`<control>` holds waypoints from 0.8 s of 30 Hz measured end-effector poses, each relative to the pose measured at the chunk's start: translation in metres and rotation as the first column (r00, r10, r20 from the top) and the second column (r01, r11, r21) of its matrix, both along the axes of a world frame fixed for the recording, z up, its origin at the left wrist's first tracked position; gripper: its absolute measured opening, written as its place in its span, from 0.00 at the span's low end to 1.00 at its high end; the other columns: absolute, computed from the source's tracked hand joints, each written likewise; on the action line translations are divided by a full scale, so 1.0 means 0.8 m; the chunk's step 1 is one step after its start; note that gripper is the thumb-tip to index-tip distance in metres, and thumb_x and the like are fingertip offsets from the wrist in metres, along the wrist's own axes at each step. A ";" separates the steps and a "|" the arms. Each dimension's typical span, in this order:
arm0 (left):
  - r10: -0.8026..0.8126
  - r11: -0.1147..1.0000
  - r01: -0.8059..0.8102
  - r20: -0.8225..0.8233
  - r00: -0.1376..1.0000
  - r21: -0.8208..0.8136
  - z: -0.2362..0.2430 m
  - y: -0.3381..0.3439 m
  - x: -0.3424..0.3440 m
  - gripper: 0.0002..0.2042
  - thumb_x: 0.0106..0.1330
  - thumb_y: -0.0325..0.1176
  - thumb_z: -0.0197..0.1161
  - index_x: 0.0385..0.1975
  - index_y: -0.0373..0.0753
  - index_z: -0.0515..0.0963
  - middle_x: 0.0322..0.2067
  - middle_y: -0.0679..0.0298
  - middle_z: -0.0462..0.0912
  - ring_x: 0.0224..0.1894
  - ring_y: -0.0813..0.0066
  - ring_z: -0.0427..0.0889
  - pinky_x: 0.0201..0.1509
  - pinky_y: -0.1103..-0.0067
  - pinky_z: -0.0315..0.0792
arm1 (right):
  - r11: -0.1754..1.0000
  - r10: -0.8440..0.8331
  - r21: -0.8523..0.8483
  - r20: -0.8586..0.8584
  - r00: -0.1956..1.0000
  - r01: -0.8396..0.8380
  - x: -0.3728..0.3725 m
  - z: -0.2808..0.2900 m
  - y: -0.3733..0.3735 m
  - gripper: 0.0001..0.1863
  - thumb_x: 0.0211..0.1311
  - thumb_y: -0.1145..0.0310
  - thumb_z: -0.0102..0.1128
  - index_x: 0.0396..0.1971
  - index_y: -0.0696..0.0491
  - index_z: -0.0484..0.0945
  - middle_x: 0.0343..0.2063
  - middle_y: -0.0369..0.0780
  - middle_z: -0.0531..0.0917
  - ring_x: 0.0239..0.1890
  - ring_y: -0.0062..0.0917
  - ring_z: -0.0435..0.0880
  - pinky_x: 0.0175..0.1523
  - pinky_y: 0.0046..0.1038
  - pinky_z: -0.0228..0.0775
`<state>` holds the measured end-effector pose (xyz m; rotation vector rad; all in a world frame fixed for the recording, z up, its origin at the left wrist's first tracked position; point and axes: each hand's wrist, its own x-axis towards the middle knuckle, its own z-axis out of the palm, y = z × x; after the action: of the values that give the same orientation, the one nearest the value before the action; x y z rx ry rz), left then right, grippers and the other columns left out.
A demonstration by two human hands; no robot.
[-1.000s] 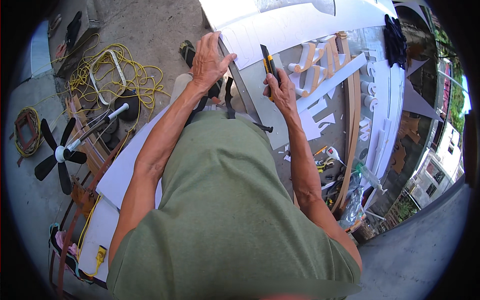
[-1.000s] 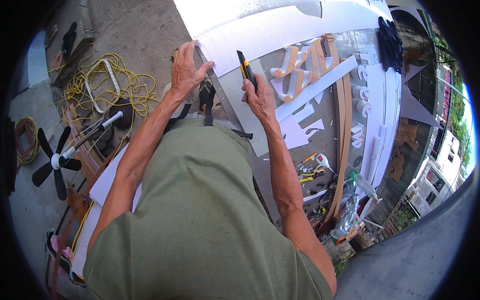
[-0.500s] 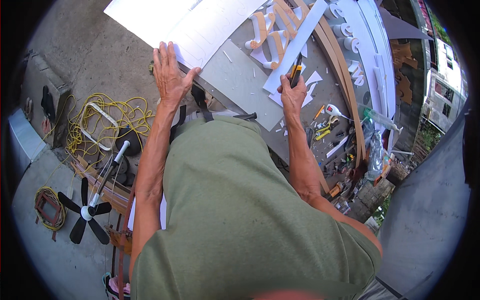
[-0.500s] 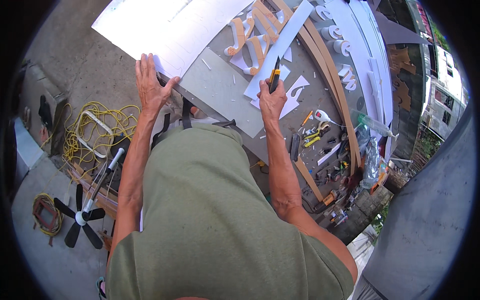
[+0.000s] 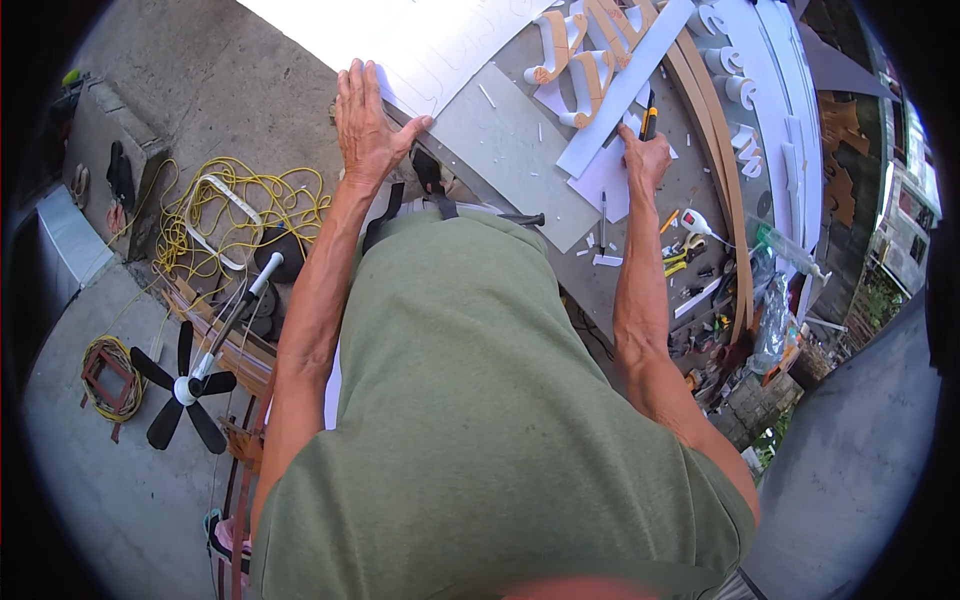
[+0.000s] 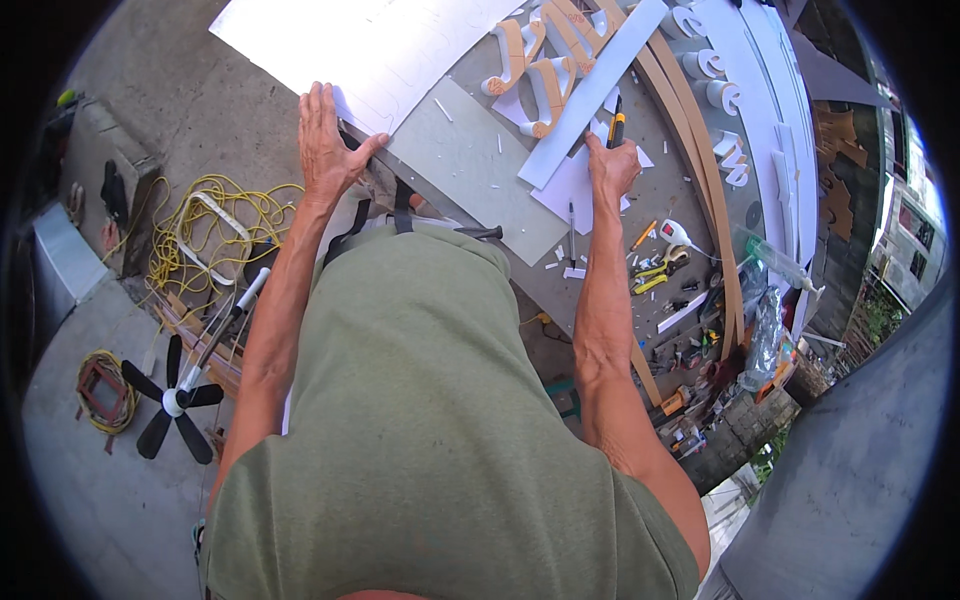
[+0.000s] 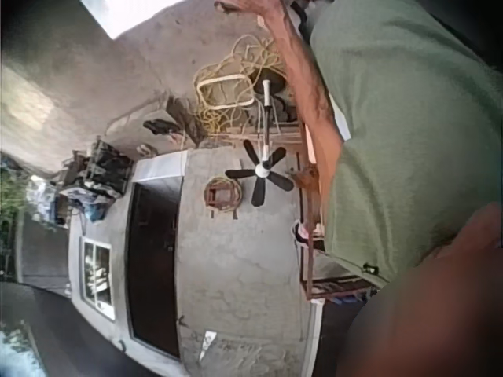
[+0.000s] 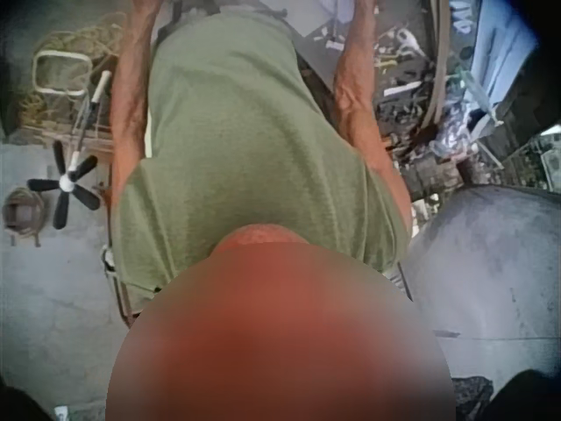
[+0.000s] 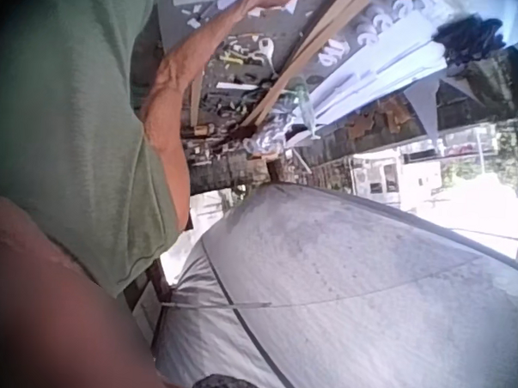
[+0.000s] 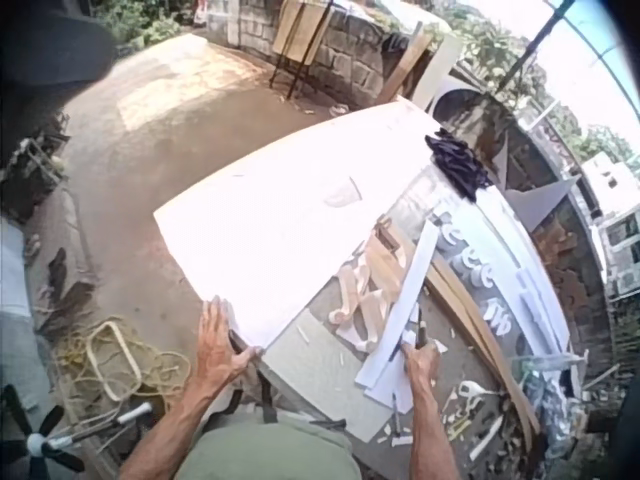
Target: The recorder is tracing letter templates onto a substrate and cutting them out using a utility knife.
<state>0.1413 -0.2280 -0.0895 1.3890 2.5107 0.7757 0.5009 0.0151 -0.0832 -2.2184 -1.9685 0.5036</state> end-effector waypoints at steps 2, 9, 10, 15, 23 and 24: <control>-0.005 1.000 0.005 0.026 1.000 0.020 0.000 -0.002 0.003 0.58 0.51 0.63 0.75 0.74 0.31 0.54 0.74 0.42 0.53 0.78 0.44 0.48 0.79 0.54 0.48 | 0.996 -0.025 -0.090 0.036 0.999 0.028 -0.008 0.001 0.014 0.27 0.45 0.52 0.77 0.28 0.63 0.80 0.16 0.44 0.83 0.15 0.28 0.82 0.22 0.33 0.75; -0.007 0.994 -0.004 0.097 0.995 0.112 -0.007 -0.011 -0.005 0.55 0.51 0.57 0.76 0.74 0.31 0.55 0.75 0.43 0.53 0.78 0.44 0.49 0.77 0.55 0.52 | 0.975 -0.094 0.173 -0.241 0.966 0.138 -0.022 0.064 0.013 0.21 0.50 0.58 0.73 0.28 0.63 0.80 0.16 0.41 0.82 0.16 0.28 0.80 0.28 0.35 0.76; -0.011 0.991 -0.003 0.099 0.995 0.137 -0.006 -0.014 -0.005 0.53 0.53 0.53 0.76 0.74 0.32 0.55 0.75 0.44 0.54 0.78 0.45 0.50 0.78 0.58 0.53 | 0.978 -0.081 0.171 -0.237 0.968 0.123 -0.024 0.073 0.018 0.21 0.50 0.58 0.73 0.28 0.63 0.80 0.16 0.41 0.82 0.16 0.28 0.80 0.28 0.35 0.76; 0.027 0.985 -0.044 0.100 0.995 0.169 -0.008 -0.020 -0.007 0.51 0.56 0.53 0.75 0.74 0.32 0.55 0.74 0.44 0.55 0.78 0.47 0.51 0.79 0.60 0.52 | 0.959 0.143 0.283 -0.517 0.844 0.011 -0.093 0.166 0.008 0.16 0.55 0.61 0.77 0.28 0.57 0.79 0.19 0.36 0.81 0.16 0.20 0.77 0.24 0.23 0.70; 0.049 0.971 -0.067 0.083 0.995 0.230 0.004 -0.023 0.001 0.49 0.59 0.55 0.72 0.74 0.33 0.55 0.74 0.45 0.57 0.77 0.47 0.54 0.79 0.61 0.53 | 0.653 0.721 0.089 -0.374 0.583 -0.752 -0.290 0.096 -0.079 0.27 0.50 0.50 0.75 0.36 0.62 0.84 0.27 0.44 0.82 0.30 0.34 0.82 0.39 0.35 0.75; 0.032 0.972 -0.051 0.083 0.996 0.231 0.008 -0.022 0.001 0.49 0.59 0.55 0.72 0.74 0.33 0.56 0.74 0.45 0.57 0.77 0.47 0.54 0.79 0.61 0.53 | 0.604 0.760 0.090 -0.366 0.537 -0.792 -0.312 0.082 -0.089 0.29 0.50 0.49 0.75 0.39 0.62 0.85 0.29 0.47 0.83 0.32 0.37 0.83 0.39 0.36 0.75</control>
<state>0.1425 -0.2454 -0.0835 1.3466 2.4592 1.1420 0.2516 -0.0562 -0.0175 -0.9801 -2.6340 1.0254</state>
